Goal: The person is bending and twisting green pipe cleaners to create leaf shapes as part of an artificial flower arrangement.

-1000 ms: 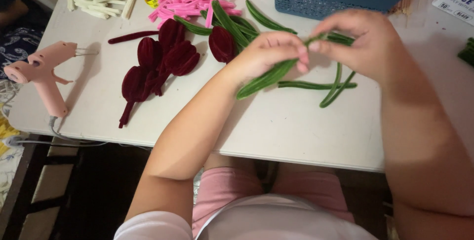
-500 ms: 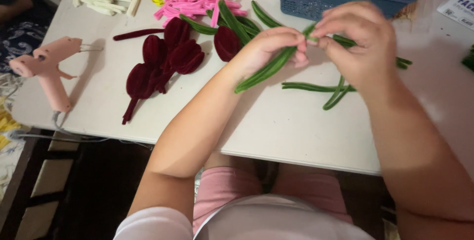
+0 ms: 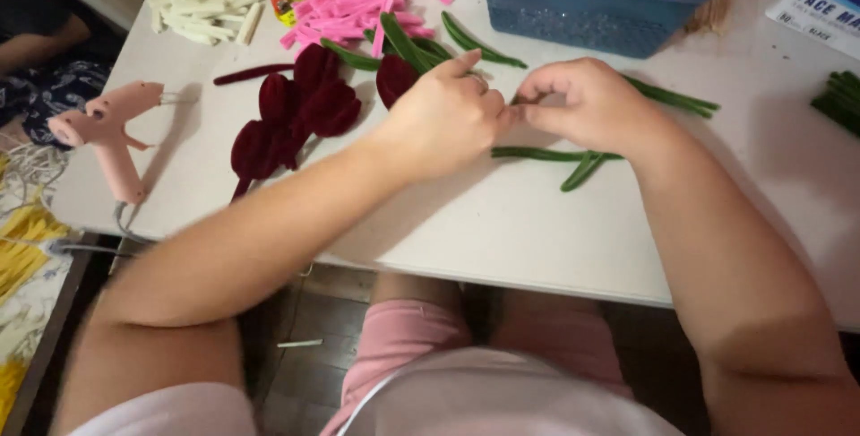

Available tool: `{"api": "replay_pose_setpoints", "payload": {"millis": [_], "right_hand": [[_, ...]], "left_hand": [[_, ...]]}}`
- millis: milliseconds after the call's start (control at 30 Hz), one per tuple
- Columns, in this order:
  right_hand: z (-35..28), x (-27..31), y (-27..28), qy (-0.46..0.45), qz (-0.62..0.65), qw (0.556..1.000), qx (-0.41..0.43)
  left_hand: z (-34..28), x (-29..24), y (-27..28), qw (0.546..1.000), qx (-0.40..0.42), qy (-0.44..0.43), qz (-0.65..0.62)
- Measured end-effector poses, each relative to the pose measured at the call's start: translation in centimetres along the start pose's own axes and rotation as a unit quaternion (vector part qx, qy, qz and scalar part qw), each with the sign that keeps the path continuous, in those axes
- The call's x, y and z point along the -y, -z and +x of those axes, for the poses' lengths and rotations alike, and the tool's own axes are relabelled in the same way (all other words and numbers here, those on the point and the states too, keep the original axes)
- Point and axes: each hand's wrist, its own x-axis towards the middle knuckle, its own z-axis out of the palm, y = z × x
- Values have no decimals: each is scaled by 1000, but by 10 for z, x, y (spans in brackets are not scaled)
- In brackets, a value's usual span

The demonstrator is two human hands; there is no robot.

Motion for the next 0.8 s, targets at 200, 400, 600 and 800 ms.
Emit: {"api": "replay_pose_setpoints", "payload": {"millis": [200, 400, 600, 800], "right_hand": [[7, -1, -18, 209, -26, 970, -119], [-4, 26, -33, 313, -112, 925, -185], [-11, 47, -32, 350, -157, 912, -148], [-6, 37, -46, 112, -14, 993, -14]], "left_hand": [[-6, 27, 43, 780, 171, 337, -499], [-23, 20, 62, 344, 182, 493, -778], [-48, 21, 39, 424, 153, 502, -738], [-29, 7, 76, 861, 224, 318, -327]]}}
